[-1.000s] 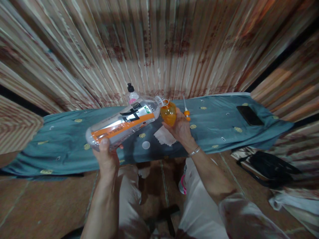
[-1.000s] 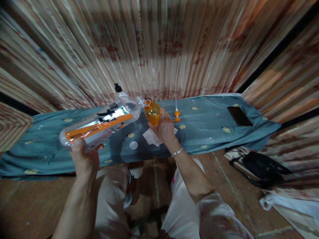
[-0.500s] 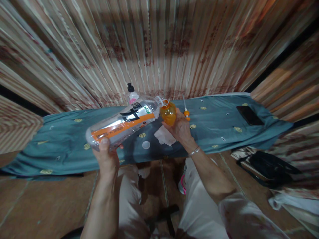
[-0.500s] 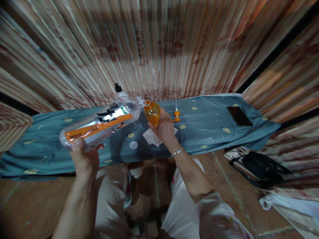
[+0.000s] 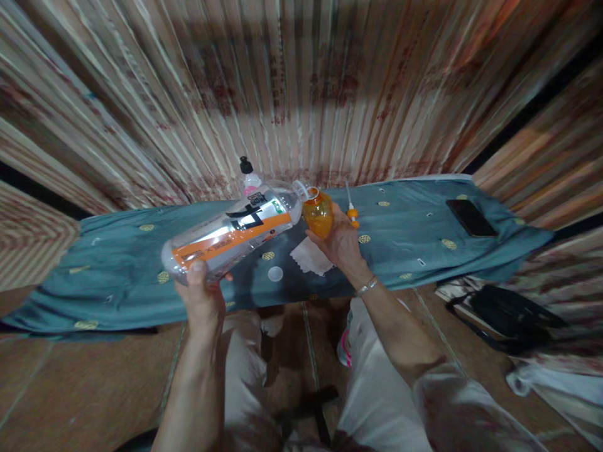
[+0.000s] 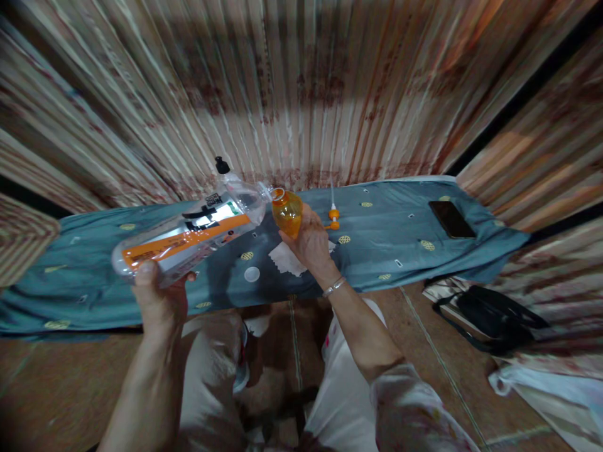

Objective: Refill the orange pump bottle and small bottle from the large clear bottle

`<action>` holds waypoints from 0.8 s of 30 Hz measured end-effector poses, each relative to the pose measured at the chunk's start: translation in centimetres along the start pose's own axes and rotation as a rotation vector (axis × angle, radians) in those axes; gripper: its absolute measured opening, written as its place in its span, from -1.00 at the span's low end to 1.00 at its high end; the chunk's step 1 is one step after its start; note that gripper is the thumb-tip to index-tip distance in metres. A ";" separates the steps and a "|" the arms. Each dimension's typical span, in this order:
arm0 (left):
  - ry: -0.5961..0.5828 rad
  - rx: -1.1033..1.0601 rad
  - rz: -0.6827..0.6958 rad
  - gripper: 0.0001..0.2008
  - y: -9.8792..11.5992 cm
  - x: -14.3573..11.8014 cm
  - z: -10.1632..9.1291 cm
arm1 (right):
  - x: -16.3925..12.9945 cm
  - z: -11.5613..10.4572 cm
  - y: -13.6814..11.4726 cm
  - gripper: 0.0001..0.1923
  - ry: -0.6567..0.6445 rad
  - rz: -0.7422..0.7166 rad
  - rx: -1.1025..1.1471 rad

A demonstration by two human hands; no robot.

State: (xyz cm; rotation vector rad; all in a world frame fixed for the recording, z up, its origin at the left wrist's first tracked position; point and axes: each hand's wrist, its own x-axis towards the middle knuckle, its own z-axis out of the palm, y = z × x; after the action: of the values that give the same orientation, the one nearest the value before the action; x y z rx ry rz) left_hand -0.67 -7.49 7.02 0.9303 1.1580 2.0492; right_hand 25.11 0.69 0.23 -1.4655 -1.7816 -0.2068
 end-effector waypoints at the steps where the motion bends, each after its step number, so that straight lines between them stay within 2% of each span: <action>1: 0.001 -0.006 -0.002 -0.42 0.0 0.0 0.0 | 0.0 0.0 0.0 -0.16 -0.001 0.000 0.000; 24: -0.032 0.085 0.042 -0.47 -0.1 -0.1 -0.1 | -0.1 0.1 0.1 -0.14 0.022 -0.005 0.002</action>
State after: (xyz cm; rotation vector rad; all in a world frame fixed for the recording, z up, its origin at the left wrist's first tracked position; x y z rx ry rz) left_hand -0.71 -7.58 6.82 1.0323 1.2269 2.0238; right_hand 25.10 0.73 0.05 -1.4525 -1.7681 -0.2231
